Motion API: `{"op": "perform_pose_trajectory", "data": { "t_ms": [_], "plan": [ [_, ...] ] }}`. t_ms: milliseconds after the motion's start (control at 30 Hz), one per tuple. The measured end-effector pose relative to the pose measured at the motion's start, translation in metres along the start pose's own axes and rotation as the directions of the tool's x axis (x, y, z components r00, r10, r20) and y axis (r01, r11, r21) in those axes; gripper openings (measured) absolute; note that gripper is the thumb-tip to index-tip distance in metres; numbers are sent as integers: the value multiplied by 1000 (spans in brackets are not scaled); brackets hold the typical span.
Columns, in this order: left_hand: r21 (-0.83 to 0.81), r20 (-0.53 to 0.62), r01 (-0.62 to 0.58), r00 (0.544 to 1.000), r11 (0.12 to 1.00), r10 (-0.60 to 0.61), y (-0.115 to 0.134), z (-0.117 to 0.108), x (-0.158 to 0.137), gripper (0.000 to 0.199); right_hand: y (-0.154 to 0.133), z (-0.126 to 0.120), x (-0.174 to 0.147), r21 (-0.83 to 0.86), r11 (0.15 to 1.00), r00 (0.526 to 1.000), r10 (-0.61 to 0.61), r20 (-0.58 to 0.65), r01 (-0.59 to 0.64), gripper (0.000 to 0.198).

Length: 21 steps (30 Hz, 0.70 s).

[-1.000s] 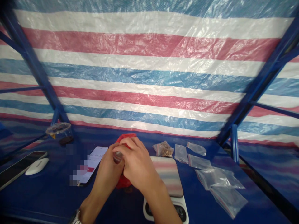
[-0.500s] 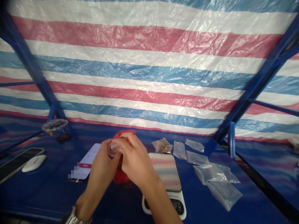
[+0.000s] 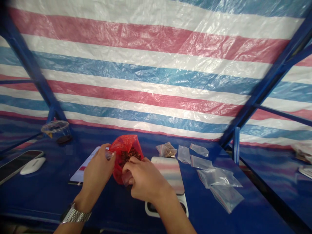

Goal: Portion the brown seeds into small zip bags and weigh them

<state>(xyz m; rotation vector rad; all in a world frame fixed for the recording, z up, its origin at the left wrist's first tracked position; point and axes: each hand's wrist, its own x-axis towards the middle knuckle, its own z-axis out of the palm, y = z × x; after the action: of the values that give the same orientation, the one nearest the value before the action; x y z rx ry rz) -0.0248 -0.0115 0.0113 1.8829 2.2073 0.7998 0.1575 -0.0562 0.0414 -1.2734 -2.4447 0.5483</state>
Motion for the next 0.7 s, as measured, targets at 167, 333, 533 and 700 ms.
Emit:
{"op": "perform_pose_trajectory", "data": {
  "t_ms": [167,333,533,700],
  "plan": [
    [73,8,56,998,996,-57,4,-4,0,39,12,-3,3,-120,992,994,25,-106,-38,52],
    [43,31,50,998,998,-52,11,-2,-6,42,24,-8,9,-177,983,969,6,-245,-51,55],
    [-131,-49,118,991,984,-125,19,-7,-8,41,29,-26,25,-125,991,885,-20,-465,-43,69],
    [-260,-193,93,970,961,-146,26,-9,-11,40,26,-35,30,-8,998,844,-63,-532,69,66]
  ]
}}
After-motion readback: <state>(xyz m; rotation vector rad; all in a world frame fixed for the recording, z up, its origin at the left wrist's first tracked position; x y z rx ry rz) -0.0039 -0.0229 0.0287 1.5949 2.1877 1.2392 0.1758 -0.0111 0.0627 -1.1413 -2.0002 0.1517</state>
